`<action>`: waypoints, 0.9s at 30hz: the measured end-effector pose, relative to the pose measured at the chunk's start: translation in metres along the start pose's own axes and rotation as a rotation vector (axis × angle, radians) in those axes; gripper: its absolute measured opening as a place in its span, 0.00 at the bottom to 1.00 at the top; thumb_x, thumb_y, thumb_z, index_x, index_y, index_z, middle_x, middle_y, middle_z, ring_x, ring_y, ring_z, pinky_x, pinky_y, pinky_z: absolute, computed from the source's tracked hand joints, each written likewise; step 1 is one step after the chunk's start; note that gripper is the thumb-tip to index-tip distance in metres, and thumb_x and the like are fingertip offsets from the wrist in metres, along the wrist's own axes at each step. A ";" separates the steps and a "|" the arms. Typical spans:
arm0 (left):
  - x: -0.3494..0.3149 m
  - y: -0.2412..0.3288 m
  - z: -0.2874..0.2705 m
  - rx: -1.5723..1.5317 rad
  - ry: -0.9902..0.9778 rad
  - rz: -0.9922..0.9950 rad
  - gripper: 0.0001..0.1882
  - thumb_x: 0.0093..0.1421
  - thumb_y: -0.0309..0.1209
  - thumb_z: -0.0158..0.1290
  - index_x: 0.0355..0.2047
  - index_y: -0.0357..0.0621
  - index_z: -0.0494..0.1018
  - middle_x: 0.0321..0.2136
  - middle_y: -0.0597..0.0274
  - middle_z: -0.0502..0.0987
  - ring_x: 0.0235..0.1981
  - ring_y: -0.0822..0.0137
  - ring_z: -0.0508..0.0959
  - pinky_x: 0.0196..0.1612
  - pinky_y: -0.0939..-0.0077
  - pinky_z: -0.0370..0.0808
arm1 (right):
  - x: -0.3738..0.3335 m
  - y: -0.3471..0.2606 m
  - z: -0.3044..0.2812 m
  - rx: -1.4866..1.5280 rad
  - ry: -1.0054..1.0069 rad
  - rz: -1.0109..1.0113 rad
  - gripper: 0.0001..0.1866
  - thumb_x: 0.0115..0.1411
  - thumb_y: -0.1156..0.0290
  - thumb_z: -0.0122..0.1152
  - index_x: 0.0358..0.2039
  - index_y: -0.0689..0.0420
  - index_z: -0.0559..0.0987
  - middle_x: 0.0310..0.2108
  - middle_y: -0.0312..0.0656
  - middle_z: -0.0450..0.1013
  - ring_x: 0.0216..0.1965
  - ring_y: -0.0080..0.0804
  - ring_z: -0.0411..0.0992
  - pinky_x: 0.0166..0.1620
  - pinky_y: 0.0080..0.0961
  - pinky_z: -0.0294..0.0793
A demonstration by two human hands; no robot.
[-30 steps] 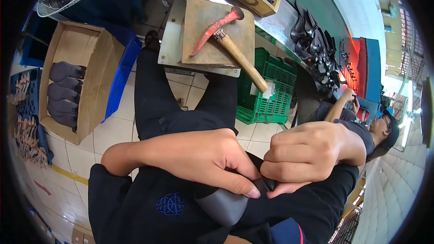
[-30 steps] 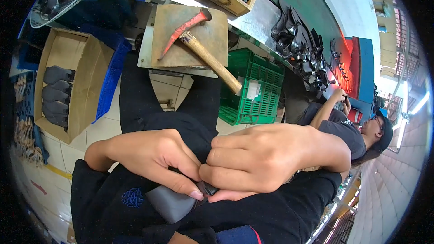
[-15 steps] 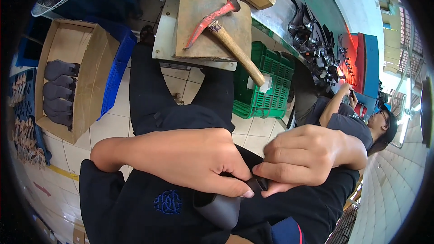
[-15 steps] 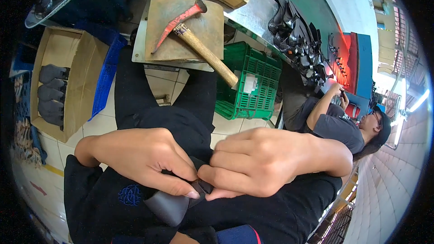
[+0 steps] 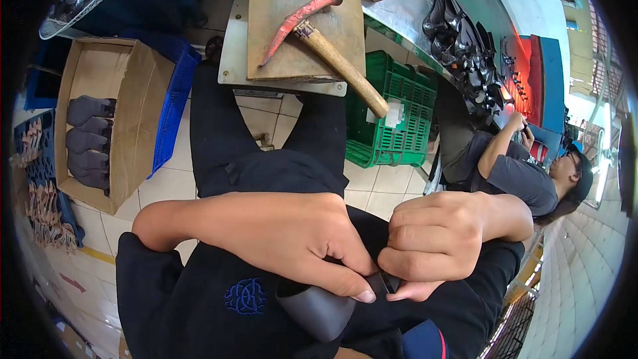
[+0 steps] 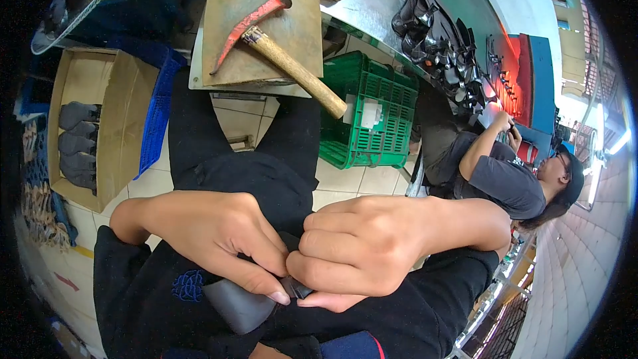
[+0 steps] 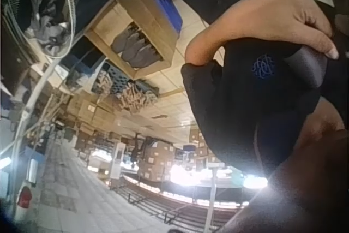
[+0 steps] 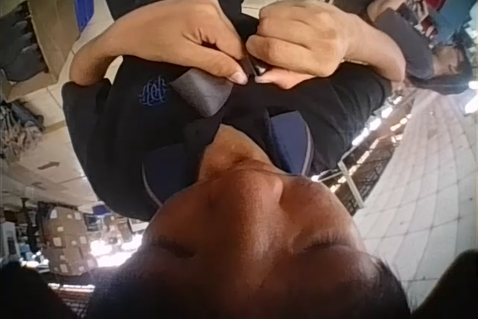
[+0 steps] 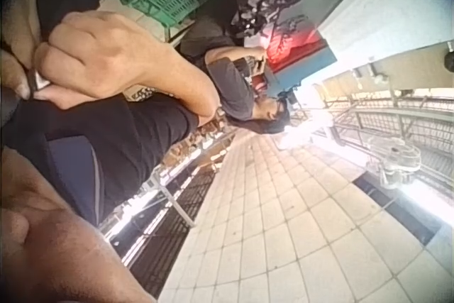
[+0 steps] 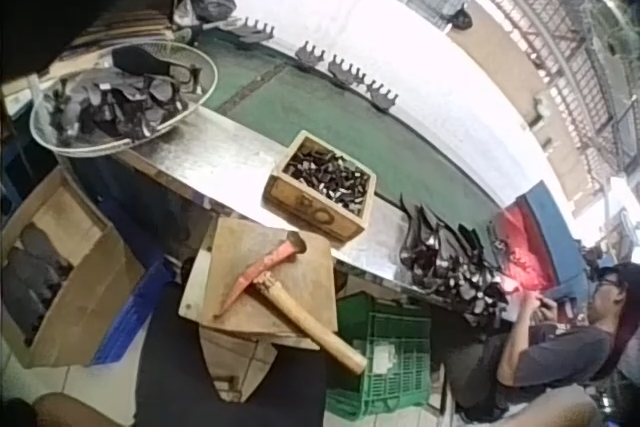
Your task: Assemble and attach small components to shoe soles using a hammer.
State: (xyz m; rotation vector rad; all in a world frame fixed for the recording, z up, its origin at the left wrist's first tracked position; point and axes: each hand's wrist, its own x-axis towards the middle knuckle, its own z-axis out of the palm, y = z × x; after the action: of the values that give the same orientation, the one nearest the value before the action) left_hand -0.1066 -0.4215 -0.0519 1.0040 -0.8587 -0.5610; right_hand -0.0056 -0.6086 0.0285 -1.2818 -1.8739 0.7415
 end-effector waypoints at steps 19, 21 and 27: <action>-0.004 0.006 0.007 -0.069 0.171 -0.120 0.13 0.69 0.34 0.51 0.44 0.35 0.76 0.37 0.53 0.79 0.38 0.58 0.80 0.40 0.68 0.74 | -0.023 0.016 0.017 0.259 0.230 0.255 0.29 0.56 0.52 0.68 0.48 0.63 0.77 0.42 0.47 0.70 0.43 0.41 0.72 0.47 0.33 0.72; 0.000 -0.004 0.018 -0.200 0.210 -0.102 0.15 0.70 0.36 0.47 0.44 0.35 0.74 0.35 0.53 0.78 0.39 0.61 0.79 0.43 0.70 0.72 | -0.028 0.021 0.037 0.505 0.412 0.342 0.31 0.59 0.46 0.63 0.47 0.63 0.77 0.48 0.50 0.67 0.49 0.38 0.70 0.53 0.32 0.69; -0.003 -0.015 0.029 -0.497 0.299 -0.278 0.18 0.74 0.40 0.39 0.46 0.38 0.72 0.43 0.59 0.73 0.49 0.68 0.72 0.55 0.73 0.67 | -0.020 0.030 0.081 0.896 0.691 0.419 0.32 0.61 0.40 0.55 0.38 0.63 0.79 0.47 0.48 0.69 0.51 0.40 0.69 0.56 0.37 0.67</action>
State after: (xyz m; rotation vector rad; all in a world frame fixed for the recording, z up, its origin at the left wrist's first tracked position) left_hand -0.1325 -0.4400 -0.0586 0.7243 -0.2881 -0.7903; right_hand -0.0524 -0.6216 -0.0463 -1.1026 -0.5837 1.0176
